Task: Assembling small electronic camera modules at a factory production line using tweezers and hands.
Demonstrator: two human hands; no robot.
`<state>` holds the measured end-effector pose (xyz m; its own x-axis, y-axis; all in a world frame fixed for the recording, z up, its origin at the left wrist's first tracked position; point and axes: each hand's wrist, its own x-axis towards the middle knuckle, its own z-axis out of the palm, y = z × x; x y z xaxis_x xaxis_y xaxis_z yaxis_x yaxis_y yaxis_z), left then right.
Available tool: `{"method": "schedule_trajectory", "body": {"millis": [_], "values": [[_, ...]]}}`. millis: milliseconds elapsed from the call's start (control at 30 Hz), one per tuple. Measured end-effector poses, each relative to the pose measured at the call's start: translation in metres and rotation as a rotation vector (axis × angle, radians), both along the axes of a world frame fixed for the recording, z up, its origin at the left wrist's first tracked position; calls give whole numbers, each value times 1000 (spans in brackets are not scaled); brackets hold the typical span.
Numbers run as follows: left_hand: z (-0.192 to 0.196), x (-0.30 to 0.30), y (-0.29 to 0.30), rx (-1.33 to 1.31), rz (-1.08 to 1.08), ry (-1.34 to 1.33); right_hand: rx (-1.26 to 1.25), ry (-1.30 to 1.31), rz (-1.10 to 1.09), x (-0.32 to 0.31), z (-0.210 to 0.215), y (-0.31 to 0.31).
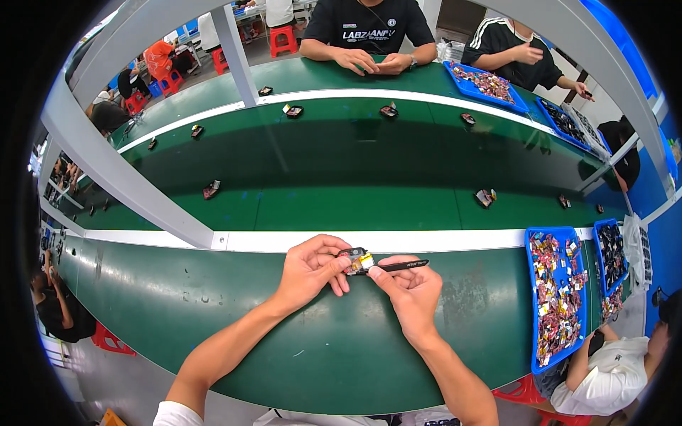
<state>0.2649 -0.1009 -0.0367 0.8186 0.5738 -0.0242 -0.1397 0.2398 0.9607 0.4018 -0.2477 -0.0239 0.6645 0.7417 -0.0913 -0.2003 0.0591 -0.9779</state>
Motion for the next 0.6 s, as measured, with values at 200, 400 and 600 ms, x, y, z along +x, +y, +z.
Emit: {"method": "schedule_trajectory", "body": {"millis": [200, 400, 600], "values": [[-2, 1, 0, 12, -1, 10, 29, 6, -8, -1, -1, 1], [-7, 2, 2, 17, -10, -1, 26, 4, -9, 1, -4, 1], [-10, 3, 4, 53, -11, 31, 31, -64, 0, 0, -4, 3]]}}
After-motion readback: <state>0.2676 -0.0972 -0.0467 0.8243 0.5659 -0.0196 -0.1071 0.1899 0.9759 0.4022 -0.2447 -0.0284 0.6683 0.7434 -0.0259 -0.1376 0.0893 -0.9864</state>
